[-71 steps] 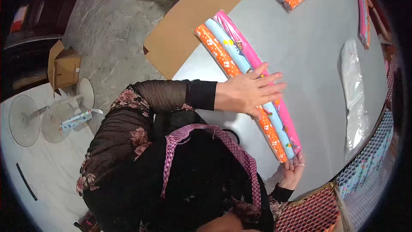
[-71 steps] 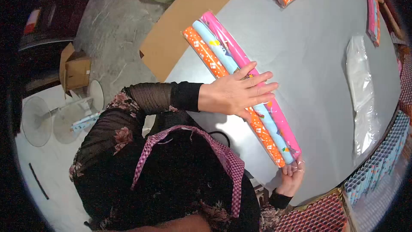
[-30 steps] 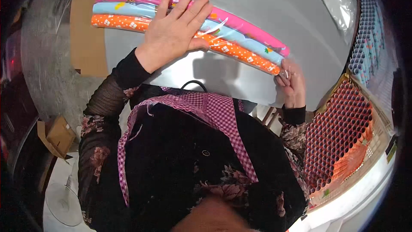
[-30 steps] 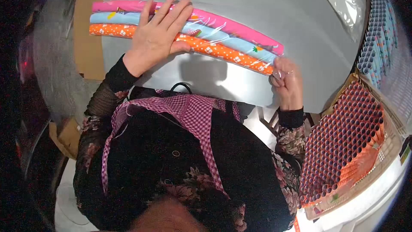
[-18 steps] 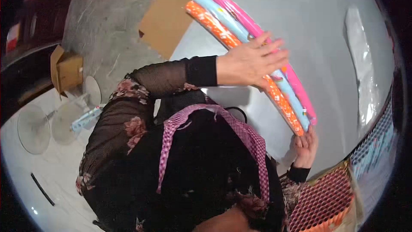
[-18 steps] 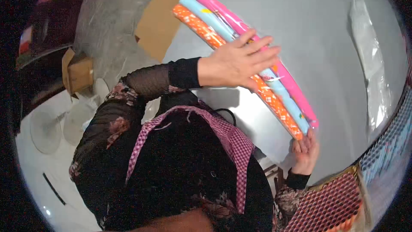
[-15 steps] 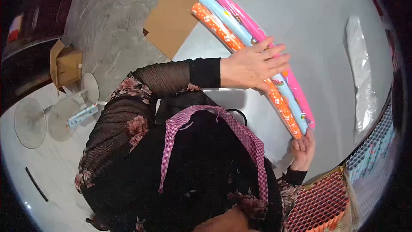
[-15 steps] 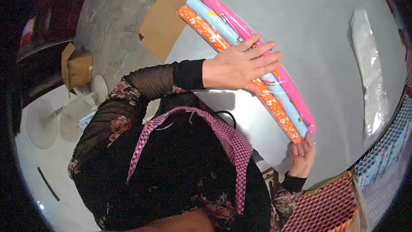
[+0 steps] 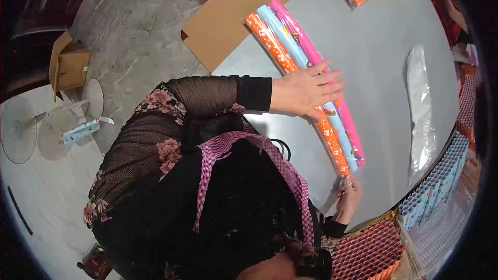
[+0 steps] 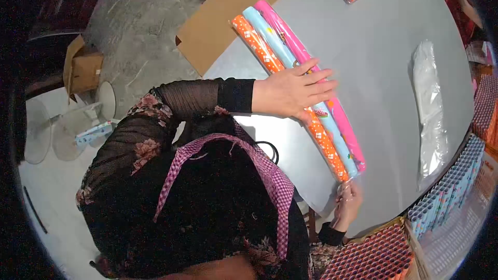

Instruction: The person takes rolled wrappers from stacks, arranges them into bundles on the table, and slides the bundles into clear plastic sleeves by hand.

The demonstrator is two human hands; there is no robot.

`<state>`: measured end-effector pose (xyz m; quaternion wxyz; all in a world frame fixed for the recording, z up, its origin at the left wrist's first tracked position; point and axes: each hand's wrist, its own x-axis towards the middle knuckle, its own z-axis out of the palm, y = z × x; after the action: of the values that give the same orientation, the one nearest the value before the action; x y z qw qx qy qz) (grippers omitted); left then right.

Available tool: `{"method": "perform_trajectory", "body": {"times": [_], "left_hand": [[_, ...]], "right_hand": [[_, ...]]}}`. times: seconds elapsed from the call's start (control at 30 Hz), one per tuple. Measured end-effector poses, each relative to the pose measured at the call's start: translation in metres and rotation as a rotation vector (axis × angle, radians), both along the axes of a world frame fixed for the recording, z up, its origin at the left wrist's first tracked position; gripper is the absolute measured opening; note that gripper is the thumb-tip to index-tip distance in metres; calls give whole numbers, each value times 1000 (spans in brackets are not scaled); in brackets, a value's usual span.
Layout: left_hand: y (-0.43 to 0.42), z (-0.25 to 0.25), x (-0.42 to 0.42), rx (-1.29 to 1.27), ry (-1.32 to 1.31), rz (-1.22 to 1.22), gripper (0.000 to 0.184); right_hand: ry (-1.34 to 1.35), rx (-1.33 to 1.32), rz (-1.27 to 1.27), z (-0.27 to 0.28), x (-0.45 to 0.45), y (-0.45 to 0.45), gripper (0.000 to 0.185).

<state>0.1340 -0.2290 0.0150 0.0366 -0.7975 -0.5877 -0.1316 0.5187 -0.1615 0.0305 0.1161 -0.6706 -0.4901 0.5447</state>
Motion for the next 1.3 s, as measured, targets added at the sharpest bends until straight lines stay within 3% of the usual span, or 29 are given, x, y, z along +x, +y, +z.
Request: {"method": "perform_trajectory", "body": {"times": [0.13, 0.47, 0.53, 0.63, 0.67, 0.73, 0.77, 0.8, 0.87, 1.3], "left_hand": [[-2, 0, 0, -19, -25, -18, 81], [2, -1, 4, -32, 39, -15, 81], [1, -2, 5, -7, -37, -24, 80], [7, -10, 4, -22, -139, -57, 81], [12, -14, 3, -30, -252, -34, 77], [18, -5, -1, -44, -130, -74, 77], [23, -6, -1, -105, -247, -60, 79], [27, -6, 0, -68, -128, -64, 80], [32, -5, -5, -57, 26, -58, 81], [33, 0, -5, -49, 87, -46, 82]], "right_hand": [[81, -109, 75, -6, 4, 2, 29], [360, -299, -234, -5, -16, 3, 12], [543, -417, -341, -9, -11, 4, 7], [600, -455, -303, -15, -5, 10, 7], [631, -349, -397, -19, 1, 1, 10], [552, -290, -124, -45, 20, 14, 14], [381, -166, -81, -1, -16, 9, 18], [219, -148, 41, -8, 6, 19, 23], [-36, -58, 10, 7, -16, 31, 24], [138, 90, -90, -7, -37, 57, 24]]}}
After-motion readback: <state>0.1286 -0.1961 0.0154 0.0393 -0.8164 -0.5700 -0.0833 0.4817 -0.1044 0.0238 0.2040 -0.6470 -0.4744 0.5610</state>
